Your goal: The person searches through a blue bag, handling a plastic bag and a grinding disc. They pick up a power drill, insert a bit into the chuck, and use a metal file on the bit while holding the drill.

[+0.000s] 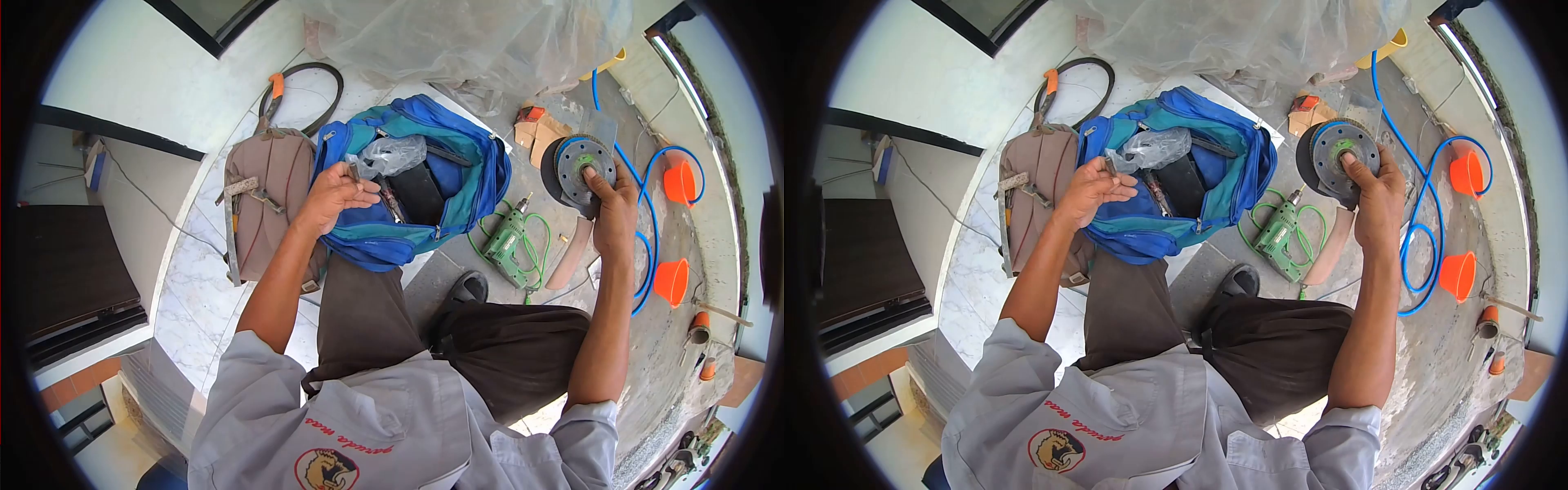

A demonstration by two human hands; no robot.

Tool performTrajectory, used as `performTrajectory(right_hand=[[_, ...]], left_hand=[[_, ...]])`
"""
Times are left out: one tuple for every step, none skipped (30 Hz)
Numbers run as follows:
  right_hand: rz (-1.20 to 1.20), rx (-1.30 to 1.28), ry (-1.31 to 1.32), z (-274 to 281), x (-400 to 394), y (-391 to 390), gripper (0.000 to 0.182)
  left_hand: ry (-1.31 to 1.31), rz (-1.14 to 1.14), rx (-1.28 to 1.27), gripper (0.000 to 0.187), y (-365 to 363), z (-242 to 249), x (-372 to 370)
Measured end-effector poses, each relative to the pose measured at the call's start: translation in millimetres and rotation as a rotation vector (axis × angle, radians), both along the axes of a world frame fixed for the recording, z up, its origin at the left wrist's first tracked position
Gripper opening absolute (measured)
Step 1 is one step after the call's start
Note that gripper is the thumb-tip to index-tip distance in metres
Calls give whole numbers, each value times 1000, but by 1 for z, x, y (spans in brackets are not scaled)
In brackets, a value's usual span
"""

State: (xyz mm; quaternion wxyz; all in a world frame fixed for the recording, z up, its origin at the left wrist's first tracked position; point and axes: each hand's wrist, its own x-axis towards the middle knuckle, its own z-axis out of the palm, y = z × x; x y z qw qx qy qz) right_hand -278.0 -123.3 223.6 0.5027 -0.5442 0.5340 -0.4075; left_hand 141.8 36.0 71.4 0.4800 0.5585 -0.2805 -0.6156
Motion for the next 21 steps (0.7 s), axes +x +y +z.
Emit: performTrajectory(right_hand=[[16, 1, 0, 0, -1, -1, 47], [31, 14, 8, -3, -2, -3, 47], [54, 38, 26, -2, 1, 0, 46], [76, 58, 43, 0, 5, 2, 45], [99, 79, 60, 1, 9, 5, 44], [143, 100, 79, 0, 11, 6, 43], [187, 121, 98, -1, 14, 8, 42], [231, 143, 117, -1, 17, 10, 41], [268, 168, 132, -2, 20, 11, 41], [305, 197, 149, -2, 24, 13, 41], [344, 225, 165, -3, 28, 15, 40], [387, 244, 197, -5, 33, 18, 39], [443, 230, 238, -6, 39, 21, 40], [500, 214, 280, -7, 46, 24, 40], [557, 198, 323, -9, 51, 27, 41], [598, 168, 347, -16, 57, 29, 42], [624, 132, 366, -18, 64, 31, 43], [650, 95, 383, -18, 74, 35, 43], [674, 59, 401, -20, 81, 37, 44], [692, -19, 459, -28, 86, 35, 43], [731, -66, 535, -27, 95, 35, 44]], left_hand=[[13, 27, -47, 19, 2, 7, 0], [19, 30, -57, 29, 7, 12, 3], [27, 49, -66, 34, 11, 16, 3], [33, 67, -79, 39, 14, 21, 3], [40, 86, -91, 45, 17, 24, 2], [44, 95, -83, 49, 20, 26, 2], [48, 103, -75, 53, 24, 27, 1], [53, 112, -65, 58, 27, 29, 0], [49, 120, -66, 58, 30, 29, 0], [46, 128, -63, 58, 34, 27, -2], [42, 136, -60, 59, 37, 26, -3], [15, 141, -48, 55, 40, 25, -4], [11, 158, -61, 53, 42, 25, -5], [7, 176, -76, 51, 44, 24, -7], [3, 195, -89, 50, 46, 25, -9], [6, 213, -95, 46, 48, 30, -11], [-24, 219, -140, 46, 51, 30, -12], [-55, 224, -185, 47, 52, 30, -13], [-85, 228, -228, 48, 55, 29, -14], [-119, 250, -239, 43, 57, 26, -15], [-149, 241, -252, 41, 59, 25, -15]])
